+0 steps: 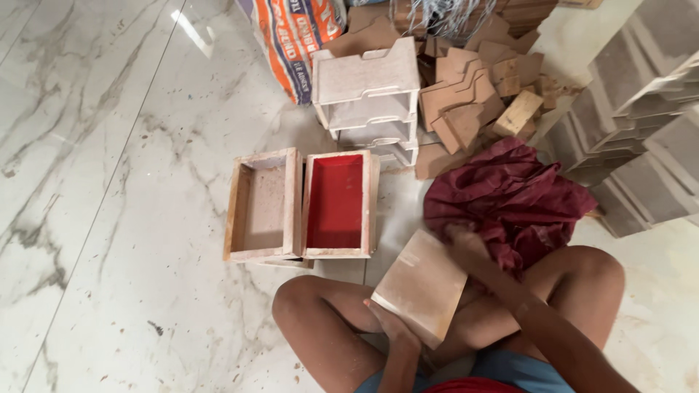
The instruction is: The person sits on the floor and wipes wooden cut pieces one at a time with a maroon cloth, then stacks the wiped pieces into piles beside them. They occasionally turn pieces over to wipe the other side and reach into a pile of unwiped pieces.
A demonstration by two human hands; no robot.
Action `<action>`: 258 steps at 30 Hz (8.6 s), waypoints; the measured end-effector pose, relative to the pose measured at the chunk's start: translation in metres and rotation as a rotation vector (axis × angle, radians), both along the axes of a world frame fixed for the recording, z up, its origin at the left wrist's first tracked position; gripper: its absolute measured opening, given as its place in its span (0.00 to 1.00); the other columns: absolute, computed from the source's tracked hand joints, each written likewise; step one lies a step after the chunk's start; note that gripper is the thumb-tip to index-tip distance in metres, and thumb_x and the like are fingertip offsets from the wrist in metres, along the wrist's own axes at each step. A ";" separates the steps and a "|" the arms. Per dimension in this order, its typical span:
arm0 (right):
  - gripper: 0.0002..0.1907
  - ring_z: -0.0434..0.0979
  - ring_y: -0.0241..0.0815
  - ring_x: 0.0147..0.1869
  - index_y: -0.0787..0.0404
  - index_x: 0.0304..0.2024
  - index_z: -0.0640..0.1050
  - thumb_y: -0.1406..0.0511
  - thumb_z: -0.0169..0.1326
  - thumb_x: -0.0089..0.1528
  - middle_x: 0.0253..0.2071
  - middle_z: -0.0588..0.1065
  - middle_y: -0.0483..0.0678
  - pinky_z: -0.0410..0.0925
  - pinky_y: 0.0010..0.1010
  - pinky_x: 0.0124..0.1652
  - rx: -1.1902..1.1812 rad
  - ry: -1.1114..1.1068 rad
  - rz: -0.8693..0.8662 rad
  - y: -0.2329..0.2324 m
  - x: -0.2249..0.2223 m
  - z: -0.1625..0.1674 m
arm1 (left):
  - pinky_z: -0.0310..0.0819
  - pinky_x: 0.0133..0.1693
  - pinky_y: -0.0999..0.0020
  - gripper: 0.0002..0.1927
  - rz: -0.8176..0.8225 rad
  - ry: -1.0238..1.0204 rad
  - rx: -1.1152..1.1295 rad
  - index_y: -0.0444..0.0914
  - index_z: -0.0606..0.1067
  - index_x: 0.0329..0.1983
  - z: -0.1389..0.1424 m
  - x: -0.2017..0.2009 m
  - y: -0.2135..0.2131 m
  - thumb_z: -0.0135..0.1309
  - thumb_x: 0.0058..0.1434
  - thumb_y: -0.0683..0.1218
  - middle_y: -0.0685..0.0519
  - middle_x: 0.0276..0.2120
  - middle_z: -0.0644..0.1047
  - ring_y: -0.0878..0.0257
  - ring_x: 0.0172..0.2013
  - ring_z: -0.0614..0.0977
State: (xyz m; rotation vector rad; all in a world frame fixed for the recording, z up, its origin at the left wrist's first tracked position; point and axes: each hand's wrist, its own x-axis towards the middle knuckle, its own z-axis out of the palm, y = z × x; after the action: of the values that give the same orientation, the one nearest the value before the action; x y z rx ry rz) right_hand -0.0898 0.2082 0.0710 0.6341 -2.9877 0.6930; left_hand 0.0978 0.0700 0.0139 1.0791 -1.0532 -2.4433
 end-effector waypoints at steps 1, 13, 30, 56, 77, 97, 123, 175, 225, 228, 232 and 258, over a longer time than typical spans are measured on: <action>0.13 0.80 0.63 0.46 0.60 0.44 0.76 0.61 0.56 0.60 0.42 0.79 0.60 0.73 0.50 0.44 -0.048 -0.098 -0.060 0.008 -0.014 -0.001 | 0.77 0.37 0.58 0.29 -0.025 -0.001 -0.005 0.35 0.75 0.41 0.008 0.003 0.001 0.64 0.56 0.64 0.46 0.33 0.79 0.51 0.34 0.83; 0.16 0.78 0.60 0.53 0.61 0.46 0.74 0.62 0.56 0.57 0.47 0.78 0.59 0.71 0.45 0.50 -0.152 -0.114 0.012 0.019 0.003 0.002 | 0.78 0.35 0.60 0.28 -0.856 0.421 -1.557 0.35 0.76 0.38 0.270 0.011 -0.091 0.68 0.55 0.63 0.47 0.30 0.80 0.52 0.31 0.84; 0.24 0.78 0.55 0.53 0.60 0.53 0.74 0.59 0.60 0.56 0.50 0.76 0.56 0.72 0.43 0.51 0.048 -0.198 0.134 0.021 0.010 -0.006 | 0.74 0.43 0.58 0.22 -1.154 0.141 -2.466 0.40 0.76 0.38 0.192 -0.089 -0.172 0.65 0.50 0.59 0.52 0.34 0.76 0.55 0.39 0.80; 0.31 0.76 0.56 0.55 0.60 0.52 0.74 0.59 0.68 0.48 0.51 0.74 0.57 0.72 0.42 0.52 -0.071 -0.150 0.166 0.032 -0.005 -0.023 | 0.52 0.58 0.39 0.46 -0.483 -0.288 -1.963 0.34 0.73 0.60 0.217 -0.092 -0.174 0.68 0.44 0.65 0.38 0.63 0.67 0.40 0.66 0.63; 0.31 0.75 0.54 0.57 0.57 0.58 0.72 0.62 0.66 0.52 0.55 0.72 0.54 0.71 0.40 0.55 0.000 -0.238 0.175 0.033 -0.001 -0.035 | 0.72 0.47 0.53 0.33 -0.958 -0.382 -1.979 0.54 0.69 0.68 0.222 -0.068 -0.234 0.58 0.58 0.43 0.45 0.40 0.77 0.46 0.41 0.80; 0.37 0.74 0.56 0.57 0.58 0.58 0.73 0.66 0.68 0.45 0.54 0.71 0.57 0.70 0.41 0.54 -0.049 -0.229 0.156 0.029 0.003 -0.039 | 0.70 0.53 0.31 0.45 -0.524 -0.462 -2.560 0.58 0.71 0.70 0.214 -0.073 -0.191 0.58 0.42 0.49 0.33 0.59 0.72 0.31 0.64 0.73; 0.30 0.72 0.56 0.59 0.60 0.53 0.75 0.66 0.66 0.48 0.53 0.73 0.56 0.67 0.42 0.57 -0.160 -0.227 0.177 0.020 0.010 -0.034 | 0.78 0.50 0.48 0.23 0.024 0.309 0.122 0.41 0.75 0.53 0.253 -0.381 -0.135 0.65 0.56 0.53 0.50 0.48 0.79 0.52 0.46 0.81; 0.85 0.31 0.57 0.84 0.51 0.78 0.31 0.62 0.78 0.36 0.81 0.33 0.55 0.38 0.50 0.76 -0.761 -0.201 0.450 -0.095 -0.325 0.122 | 0.44 0.71 0.60 0.74 -0.963 0.526 -1.072 0.45 0.41 0.78 0.231 -0.415 -0.280 0.77 0.33 0.41 0.46 0.75 0.52 0.55 0.75 0.52; 0.26 0.79 0.52 0.47 0.48 0.62 0.69 0.61 0.53 0.60 0.55 0.74 0.54 0.74 0.41 0.44 0.139 -0.061 0.131 0.050 -0.022 -0.026 | 0.75 0.50 0.47 0.31 -0.326 0.644 -1.469 0.41 0.67 0.61 0.145 -0.002 -0.020 0.61 0.56 0.54 0.43 0.57 0.76 0.48 0.56 0.81; 0.21 0.81 0.49 0.44 0.43 0.58 0.78 0.66 0.48 0.65 0.49 0.79 0.48 0.75 0.42 0.42 0.262 0.120 -0.071 0.103 -0.070 0.010 | 0.75 0.47 0.44 0.27 -0.246 0.709 -1.811 0.44 0.70 0.58 0.083 0.010 -0.028 0.61 0.57 0.54 0.41 0.55 0.79 0.47 0.53 0.82; 0.28 0.81 0.54 0.49 0.51 0.56 0.78 0.66 0.55 0.51 0.50 0.79 0.53 0.74 0.44 0.48 -0.018 0.390 -0.226 0.199 -0.104 0.123 | 0.72 0.42 0.39 0.20 -0.386 0.480 -1.873 0.48 0.76 0.51 0.018 -0.006 -0.023 0.60 0.55 0.55 0.41 0.50 0.82 0.46 0.48 0.83; 0.20 0.81 0.54 0.44 0.48 0.52 0.80 0.56 0.59 0.57 0.45 0.78 0.52 0.74 0.44 0.39 -0.179 0.187 0.147 -0.027 0.060 0.097 | 0.62 0.60 0.54 0.34 -0.499 -0.087 -0.225 0.42 0.53 0.76 0.015 -0.043 0.037 0.43 0.71 0.58 0.44 0.70 0.61 0.49 0.66 0.65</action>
State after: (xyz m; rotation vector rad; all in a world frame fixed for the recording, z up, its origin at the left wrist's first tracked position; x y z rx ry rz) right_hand -0.0302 0.1809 0.1681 0.8602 -2.6922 0.8463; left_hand 0.0544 0.1070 0.0285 0.9426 -1.7576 -2.5611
